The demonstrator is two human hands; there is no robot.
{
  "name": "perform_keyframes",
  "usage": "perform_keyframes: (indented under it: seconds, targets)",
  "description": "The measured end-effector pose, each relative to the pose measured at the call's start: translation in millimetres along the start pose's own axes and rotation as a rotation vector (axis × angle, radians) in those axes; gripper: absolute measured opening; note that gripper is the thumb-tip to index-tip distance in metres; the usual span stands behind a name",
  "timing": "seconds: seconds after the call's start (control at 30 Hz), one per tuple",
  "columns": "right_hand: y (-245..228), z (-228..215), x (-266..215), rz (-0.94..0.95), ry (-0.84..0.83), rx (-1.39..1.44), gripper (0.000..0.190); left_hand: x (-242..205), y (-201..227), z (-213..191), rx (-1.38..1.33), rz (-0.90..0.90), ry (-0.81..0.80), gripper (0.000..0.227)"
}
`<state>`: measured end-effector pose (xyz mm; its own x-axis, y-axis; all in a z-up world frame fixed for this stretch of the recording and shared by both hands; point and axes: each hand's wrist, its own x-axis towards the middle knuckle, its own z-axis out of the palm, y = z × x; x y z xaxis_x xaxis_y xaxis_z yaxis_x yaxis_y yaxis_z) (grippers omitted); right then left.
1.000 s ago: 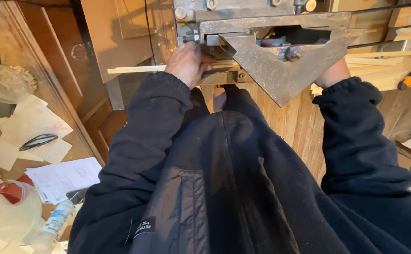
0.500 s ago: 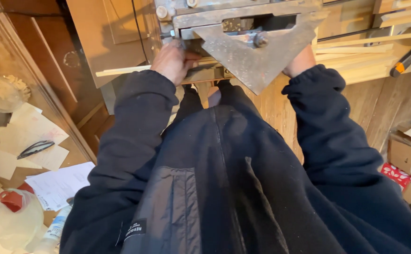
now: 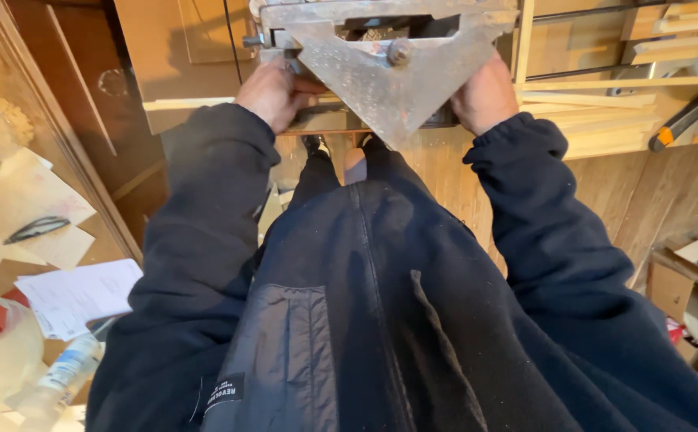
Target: Trimming thin wooden frame molding using a manual miter trimmer.
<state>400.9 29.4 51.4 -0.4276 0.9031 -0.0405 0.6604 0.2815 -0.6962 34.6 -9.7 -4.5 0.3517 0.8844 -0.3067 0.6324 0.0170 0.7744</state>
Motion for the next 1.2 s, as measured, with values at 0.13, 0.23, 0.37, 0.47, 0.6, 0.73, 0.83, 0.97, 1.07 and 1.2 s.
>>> perform_keyframes:
  seconds: [0.13,0.23,0.37,0.47,0.6,0.73,0.83,0.97,1.07,1.2]
  targets:
    - [13.4,-5.5,-7.5,-0.057,-0.167,-0.092,0.027,-0.5,19.6,-9.4,-0.073,-0.058,-0.036,0.022]
    - [-1.1,-15.6,-7.3,-0.045,-0.203,-0.012,0.023,0.3,26.5,-10.2,-0.189,-0.123,-0.051,0.028]
    - [-1.4,-9.6,-19.4,0.091,-0.157,0.011,0.017,-2.8,21.3,-9.1,0.008,0.031,-0.031,0.034]
    - [-0.4,-12.1,-23.9,0.070,-0.133,-0.071,0.012,-0.2,25.8,-10.9,-0.146,-0.094,-0.063,0.038]
    - [-1.0,-10.2,-24.3,0.090,-0.158,-0.174,0.015,4.3,12.7,-9.3,-0.372,-0.096,-0.126,0.037]
    - [1.7,-4.5,-32.2,0.099,-0.134,-0.155,0.013,-1.5,2.7,-1.9,-0.102,0.031,-0.087,0.022]
    - [3.6,-3.0,-27.8,0.100,-0.140,-0.118,0.016,-0.9,-5.3,0.8,0.022,0.095,-0.015,0.020]
    - [14.3,1.7,-33.4,0.031,-0.114,-0.105,0.012,-1.2,-10.6,4.0,0.076,0.080,-0.025,0.021]
    - [10.7,-0.3,-33.5,0.099,-0.187,-0.183,0.013,-2.6,-7.9,4.3,0.089,0.069,-0.005,0.021]
    - [-2.7,3.7,-32.9,0.090,-0.152,-0.194,0.026,-2.4,-1.5,0.5,0.077,0.029,-0.037,0.023]
